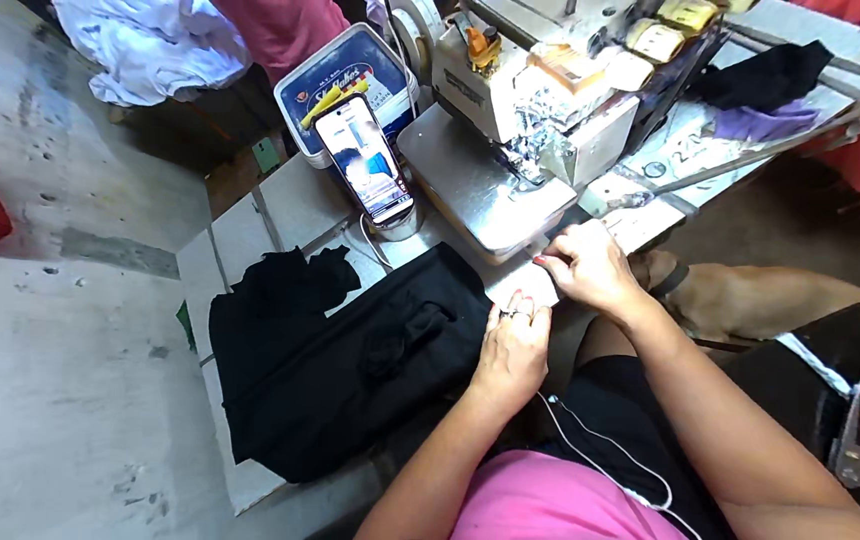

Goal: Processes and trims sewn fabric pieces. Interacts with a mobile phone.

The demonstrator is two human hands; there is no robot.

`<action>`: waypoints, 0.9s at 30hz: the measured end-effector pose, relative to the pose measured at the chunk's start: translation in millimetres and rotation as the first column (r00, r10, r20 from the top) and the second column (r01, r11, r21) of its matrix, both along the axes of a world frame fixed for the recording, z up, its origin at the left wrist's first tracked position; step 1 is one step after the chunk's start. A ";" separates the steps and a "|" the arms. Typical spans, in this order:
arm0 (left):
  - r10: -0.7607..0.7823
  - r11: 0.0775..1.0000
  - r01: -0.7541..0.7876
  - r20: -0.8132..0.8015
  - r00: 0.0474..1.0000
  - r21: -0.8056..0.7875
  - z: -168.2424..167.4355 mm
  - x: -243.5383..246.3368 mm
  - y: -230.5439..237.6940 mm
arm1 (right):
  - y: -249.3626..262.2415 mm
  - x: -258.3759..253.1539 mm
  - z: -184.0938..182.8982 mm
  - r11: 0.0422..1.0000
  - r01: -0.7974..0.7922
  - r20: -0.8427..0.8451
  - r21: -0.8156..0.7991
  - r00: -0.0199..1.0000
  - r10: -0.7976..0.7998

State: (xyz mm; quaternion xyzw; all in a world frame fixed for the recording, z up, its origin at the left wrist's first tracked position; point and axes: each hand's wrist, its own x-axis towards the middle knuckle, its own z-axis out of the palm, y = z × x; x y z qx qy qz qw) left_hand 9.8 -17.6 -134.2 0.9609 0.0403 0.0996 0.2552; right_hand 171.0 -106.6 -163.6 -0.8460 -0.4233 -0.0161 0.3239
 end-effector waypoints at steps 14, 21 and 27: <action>0.012 1.000 -0.012 0.035 0.999 0.007 -3.2 -1.4 -0.6 | -48.2 25.1 33.0 0.968 0.237 -0.006 0.083 0.972 -0.237; 0.002 1.000 -0.002 0.034 0.999 -0.008 -3.6 -1.7 -0.5 | -42.7 -10.5 11.0 0.941 0.321 -0.127 -0.107 0.934 -0.334; -0.004 1.000 0.004 0.027 1.000 -0.028 -3.3 -1.6 0.9 | -20.7 25.3 50.3 0.962 0.273 -0.122 -0.024 0.954 -0.274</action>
